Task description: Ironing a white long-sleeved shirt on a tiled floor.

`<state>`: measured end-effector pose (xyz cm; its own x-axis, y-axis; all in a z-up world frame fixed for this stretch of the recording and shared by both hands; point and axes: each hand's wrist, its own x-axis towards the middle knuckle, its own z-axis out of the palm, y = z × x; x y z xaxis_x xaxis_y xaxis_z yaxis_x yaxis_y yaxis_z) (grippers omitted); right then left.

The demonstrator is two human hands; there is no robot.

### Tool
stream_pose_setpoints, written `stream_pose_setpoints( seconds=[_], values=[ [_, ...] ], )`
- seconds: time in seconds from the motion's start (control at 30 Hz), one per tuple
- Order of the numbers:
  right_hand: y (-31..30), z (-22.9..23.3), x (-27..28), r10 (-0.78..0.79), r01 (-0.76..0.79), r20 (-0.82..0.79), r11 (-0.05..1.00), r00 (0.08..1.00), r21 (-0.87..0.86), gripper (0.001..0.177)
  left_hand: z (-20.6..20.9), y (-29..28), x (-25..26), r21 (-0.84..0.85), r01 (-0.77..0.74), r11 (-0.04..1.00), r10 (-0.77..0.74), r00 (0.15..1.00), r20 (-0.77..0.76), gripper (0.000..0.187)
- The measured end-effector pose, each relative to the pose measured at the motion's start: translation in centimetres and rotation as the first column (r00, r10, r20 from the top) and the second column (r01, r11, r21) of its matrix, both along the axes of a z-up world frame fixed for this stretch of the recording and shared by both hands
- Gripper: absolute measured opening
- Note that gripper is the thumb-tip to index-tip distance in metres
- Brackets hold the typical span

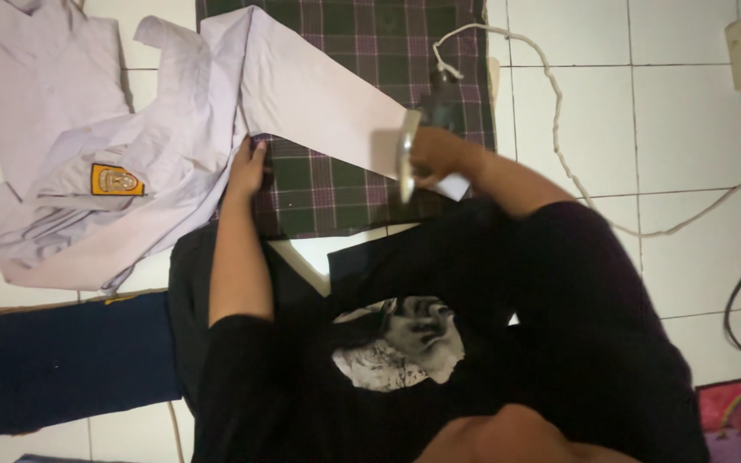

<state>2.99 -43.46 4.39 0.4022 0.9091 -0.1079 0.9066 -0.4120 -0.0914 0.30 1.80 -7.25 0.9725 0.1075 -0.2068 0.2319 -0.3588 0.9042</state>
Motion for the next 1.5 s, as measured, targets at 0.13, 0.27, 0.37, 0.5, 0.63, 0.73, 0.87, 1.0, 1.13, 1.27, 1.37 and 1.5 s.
stream_pose_setpoints(
  seconds=[0.13,0.27,0.37,0.5,0.63,0.73,0.87,1.0,1.13,1.27,1.37,1.5],
  values=[
    [-2.6,2.5,-0.1,0.086,-0.09,0.152,0.996,0.985,0.022,0.029,-1.1,-0.2,0.3,0.02,0.013,1.0,-0.013,1.0,-0.019,0.07],
    [-1.7,0.7,-2.1,0.041,-0.042,0.098,0.999,0.994,0.01,0.03,1.2,-0.8,0.0,-0.072,-0.007,0.997,0.005,1.0,-0.023,0.07],
    [-0.7,0.5,-3.7,0.082,-0.083,0.031,0.996,0.996,0.024,0.031,0.7,-0.9,-0.1,-0.047,-0.008,0.999,0.005,0.997,-0.072,0.069],
    [-1.7,-0.6,-1.4,0.123,-0.145,0.122,0.97,0.985,0.196,0.034,0.0,-0.3,-0.1,-0.023,-0.027,0.999,0.026,0.998,-0.058,0.071],
    [-2.2,-0.4,-0.4,-0.119,0.052,0.19,0.945,0.975,0.324,0.031,1.4,-0.8,-0.4,-0.014,-0.022,1.0,0.02,0.997,-0.078,0.071],
    [-0.2,-1.5,-2.2,-0.151,0.083,0.177,0.936,0.973,0.342,0.028,1.4,-0.9,-0.3,0.016,-0.026,1.0,0.028,0.994,-0.101,0.07],
    [2.4,-1.5,-2.5,-0.136,0.078,0.128,0.921,0.982,0.381,0.026,0.9,-1.0,0.2,-0.015,0.004,1.0,-0.005,0.998,-0.055,0.061],
    [5.4,-2.1,1.1,-0.298,0.152,0.256,0.871,0.92,0.467,0.03,0.0,-0.8,0.7,-0.042,0.001,0.999,-0.002,1.0,-0.026,0.062],
    [7.9,-3.3,4.2,-0.507,0.383,0.269,0.832,0.819,0.401,0.034,-0.3,-0.5,0.2,0.001,0.008,1.0,-0.008,0.996,-0.086,0.071],
    [6.1,-0.7,3.7,-0.42,0.399,0.133,0.903,0.898,0.158,0.033,-0.6,-0.5,0.6,-0.039,-0.003,0.999,0.0,0.997,-0.075,0.076],
    [2.3,-0.5,1.3,-0.172,0.159,0.226,0.985,0.959,0.073,0.037,0.0,-0.6,0.3,-0.007,0.014,1.0,-0.015,0.995,-0.094,0.075],
    [-0.9,2.2,-1.5,-0.028,0.025,0.008,0.972,1.0,0.235,0.03,0.6,-0.5,0.3,-0.004,0.009,1.0,-0.009,0.988,-0.151,0.077]
  ],
)
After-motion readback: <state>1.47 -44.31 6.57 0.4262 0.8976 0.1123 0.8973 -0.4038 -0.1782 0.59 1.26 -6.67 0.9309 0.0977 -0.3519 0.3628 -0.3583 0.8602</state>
